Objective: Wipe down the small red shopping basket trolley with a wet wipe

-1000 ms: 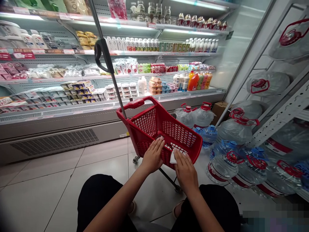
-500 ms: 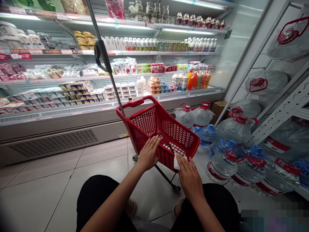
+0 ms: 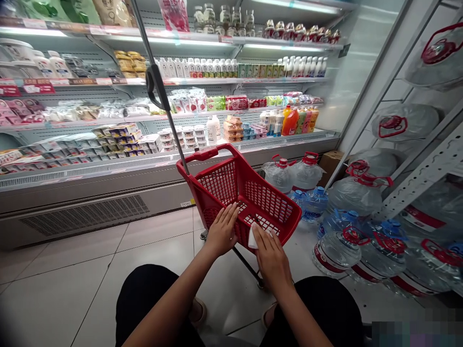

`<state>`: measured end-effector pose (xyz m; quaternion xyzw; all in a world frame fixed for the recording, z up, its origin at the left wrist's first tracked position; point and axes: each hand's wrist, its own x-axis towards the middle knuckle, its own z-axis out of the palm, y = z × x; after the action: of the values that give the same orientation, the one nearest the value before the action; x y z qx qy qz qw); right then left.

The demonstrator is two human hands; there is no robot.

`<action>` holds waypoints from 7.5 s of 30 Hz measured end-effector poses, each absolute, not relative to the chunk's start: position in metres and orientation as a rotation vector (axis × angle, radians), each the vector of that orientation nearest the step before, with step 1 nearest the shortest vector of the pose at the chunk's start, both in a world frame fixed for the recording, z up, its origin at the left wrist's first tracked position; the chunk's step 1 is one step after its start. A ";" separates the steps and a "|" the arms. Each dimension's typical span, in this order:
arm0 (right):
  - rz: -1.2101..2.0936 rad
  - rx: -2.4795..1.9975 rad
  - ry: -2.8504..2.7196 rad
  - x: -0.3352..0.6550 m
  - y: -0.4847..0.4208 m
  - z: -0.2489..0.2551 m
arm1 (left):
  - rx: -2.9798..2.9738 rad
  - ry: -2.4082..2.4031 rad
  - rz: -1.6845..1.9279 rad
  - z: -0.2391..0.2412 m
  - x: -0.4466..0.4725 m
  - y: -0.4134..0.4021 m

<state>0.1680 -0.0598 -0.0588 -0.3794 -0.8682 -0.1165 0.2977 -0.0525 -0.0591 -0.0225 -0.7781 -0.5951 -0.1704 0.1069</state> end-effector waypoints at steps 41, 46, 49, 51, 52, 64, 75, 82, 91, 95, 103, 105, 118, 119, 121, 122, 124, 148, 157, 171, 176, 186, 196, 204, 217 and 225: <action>-0.090 -1.111 -2.154 0.194 -0.061 -0.065 | -2.316 -1.776 -0.558 -0.027 -0.054 -0.064; 0.104 -1.077 -2.261 0.200 -0.068 -0.050 | -2.324 -1.782 -0.582 -0.027 -0.052 -0.064; 0.209 -1.215 -2.161 0.198 -0.062 -0.049 | -2.338 -1.780 -0.561 -0.026 -0.052 -0.064; 0.150 -1.229 -2.147 0.199 -0.055 -0.056 | -2.331 -1.789 -0.546 -0.025 -0.052 -0.065; 0.079 -1.207 -2.167 0.199 -0.052 -0.060 | -2.324 -1.793 -0.542 -0.025 -0.051 -0.066; -0.124 -1.095 -2.207 0.176 -0.049 -0.060 | -2.309 -1.789 -0.556 -0.027 -0.048 -0.068; -0.311 -1.139 -2.001 0.198 -0.029 -0.030 | -2.315 -1.777 -0.578 -0.028 -0.045 -0.066; -0.429 -0.992 -2.168 0.157 -0.047 -0.069 | -2.313 -1.769 -0.586 -0.031 -0.037 -0.065; -0.508 -0.909 -2.218 0.154 -0.044 -0.056 | -2.286 -1.755 -0.512 -0.028 -0.044 -0.067; -0.512 -0.945 -2.232 0.213 -0.067 -0.072 | -2.300 -1.765 -0.526 -0.027 -0.045 -0.069; -0.508 -0.889 -2.224 0.162 -0.039 -0.058 | -2.322 -1.756 -0.562 -0.030 -0.035 -0.065; -0.528 -0.836 -2.214 0.135 -0.028 -0.051 | -2.314 -1.745 -0.543 -0.029 -0.038 -0.064; -0.510 -0.912 -2.268 0.211 -0.059 -0.078 | -2.323 -1.806 -0.598 -0.026 -0.049 -0.061; -0.511 -0.911 -2.265 0.202 -0.054 -0.076 | -2.325 -1.812 -0.602 -0.026 -0.047 -0.060; -0.509 -0.894 -2.261 0.175 -0.042 -0.071 | -2.327 -1.816 -0.599 -0.026 -0.045 -0.060; -0.510 -0.881 -2.259 0.160 -0.036 -0.067 | -2.329 -1.814 -0.591 -0.025 -0.045 -0.059; -0.513 -0.858 -2.257 0.135 -0.025 -0.060 | -2.329 -1.804 -0.567 -0.024 -0.047 -0.059; -0.434 -0.844 -2.286 0.151 -0.029 -0.058 | -2.291 -1.776 -0.521 -0.026 -0.059 -0.050; -0.400 -0.829 -2.291 0.193 -0.035 -0.069 | -2.367 -1.784 -0.627 -0.023 -0.060 -0.051; -0.304 -0.867 -2.267 0.184 -0.048 -0.066 | -2.381 -1.770 -0.628 -0.022 -0.075 -0.054; -0.259 -0.841 -2.261 0.205 -0.052 -0.071 | -2.359 -1.821 -0.687 -0.021 -0.074 -0.051; -0.354 -0.954 -2.215 0.145 -0.039 -0.054 | -2.368 -1.819 -0.715 -0.025 -0.067 -0.046; -0.425 -0.932 -2.295 0.194 -0.058 -0.071 | -2.384 -1.802 -0.650 -0.023 -0.073 -0.052; -0.426 -0.979 -2.215 0.129 -0.042 -0.055 | -2.377 -1.820 -0.683 -0.023 -0.065 -0.053; -0.308 -0.930 -2.277 0.190 -0.066 -0.079 | -2.301 -1.884 -0.617 -0.014 -0.074 -0.056; -0.279 -0.841 -2.243 0.153 -0.069 -0.081 | -2.294 -1.852 -0.714 -0.036 -0.026 -0.070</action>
<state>0.1527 -0.0688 -0.0809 -0.3258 -0.8687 -0.1082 0.3570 -0.0264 -0.0703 -0.0359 -0.7551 -0.6097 -0.2349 0.0539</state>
